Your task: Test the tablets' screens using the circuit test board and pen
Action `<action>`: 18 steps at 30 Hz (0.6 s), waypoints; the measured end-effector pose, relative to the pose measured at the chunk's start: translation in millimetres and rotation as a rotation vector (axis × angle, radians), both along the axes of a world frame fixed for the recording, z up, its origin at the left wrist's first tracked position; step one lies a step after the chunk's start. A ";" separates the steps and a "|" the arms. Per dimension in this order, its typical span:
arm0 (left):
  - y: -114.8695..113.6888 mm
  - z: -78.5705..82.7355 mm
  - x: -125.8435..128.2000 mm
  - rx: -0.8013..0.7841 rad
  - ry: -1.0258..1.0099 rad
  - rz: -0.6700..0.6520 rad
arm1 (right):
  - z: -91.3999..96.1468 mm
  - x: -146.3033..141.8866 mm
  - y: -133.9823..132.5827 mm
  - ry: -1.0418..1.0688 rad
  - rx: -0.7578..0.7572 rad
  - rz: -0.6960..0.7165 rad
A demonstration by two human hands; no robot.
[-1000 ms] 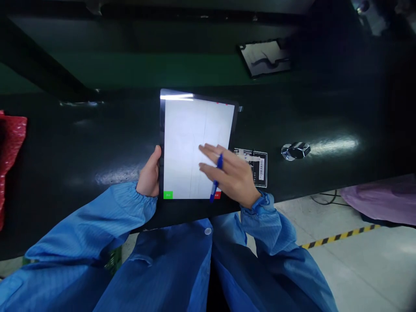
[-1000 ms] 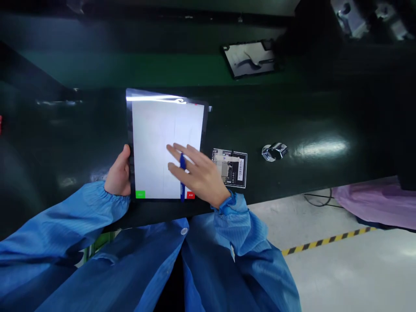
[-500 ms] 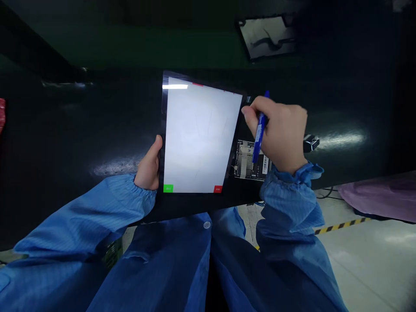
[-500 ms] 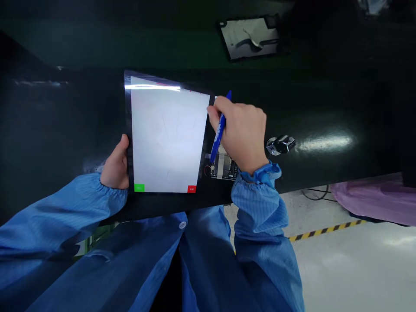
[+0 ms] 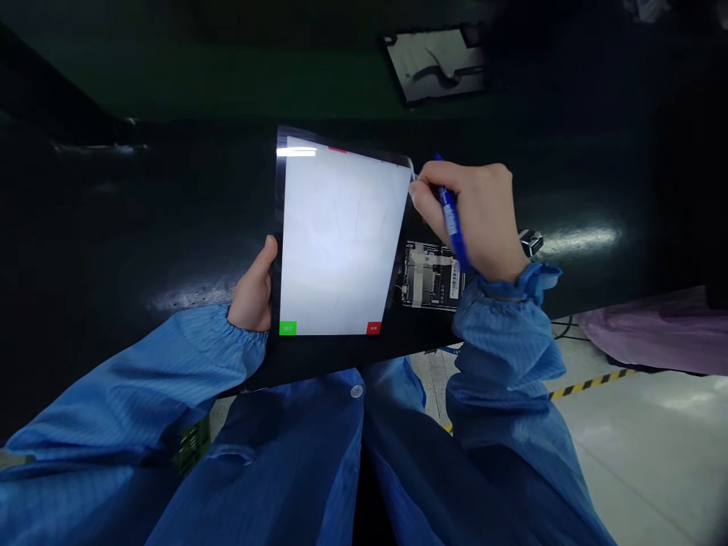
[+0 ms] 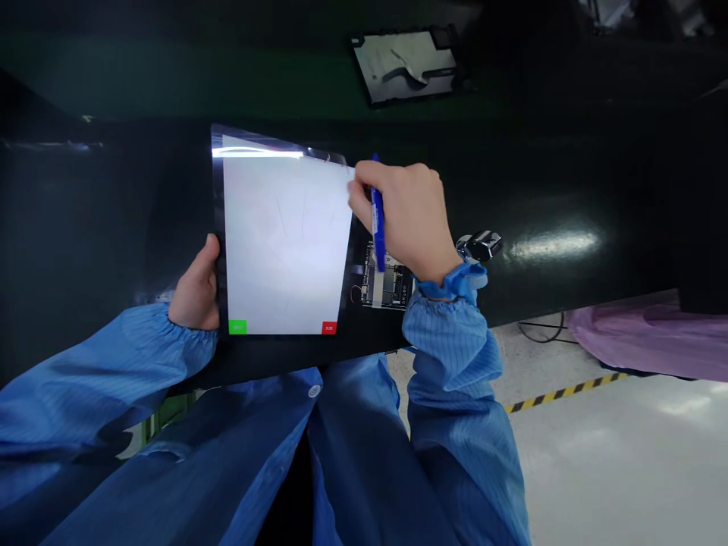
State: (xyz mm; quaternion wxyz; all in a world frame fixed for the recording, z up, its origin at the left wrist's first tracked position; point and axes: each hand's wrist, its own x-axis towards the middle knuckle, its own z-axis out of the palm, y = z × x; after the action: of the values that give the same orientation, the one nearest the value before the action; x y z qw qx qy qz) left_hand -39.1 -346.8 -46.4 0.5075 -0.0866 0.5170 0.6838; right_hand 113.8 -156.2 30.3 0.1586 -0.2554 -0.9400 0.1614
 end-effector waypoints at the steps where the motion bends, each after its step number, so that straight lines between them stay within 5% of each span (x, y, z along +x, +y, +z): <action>1: 0.8 0.5 -0.1 -0.018 -0.004 0.015 | 6.2 -4.3 -4.3 0.066 -0.095 0.074; 4: 2.0 3.3 -1.0 -0.012 -0.003 0.008 | 18.4 -28.3 -16.5 0.298 -0.403 0.242; 7: 1.1 2.7 -2.0 0.049 0.019 -0.054 | 15.0 -61.7 -21.4 0.520 -0.554 0.312; 12: -4.1 -7.5 -2.2 0.056 0.012 -0.061 | 3.7 -91.8 -21.6 0.671 -0.495 0.347; 18: -7.0 -4.2 -3.1 0.104 -0.053 -0.193 | 15.3 -67.9 -18.6 0.573 -0.525 0.304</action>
State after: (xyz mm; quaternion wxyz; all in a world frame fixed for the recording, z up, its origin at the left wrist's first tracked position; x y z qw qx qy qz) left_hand -42.1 -353.8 -50.5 0.5884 -0.0279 0.4732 0.6551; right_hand 45.9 -174.8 45.6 0.3175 -0.0901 -0.8118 0.4818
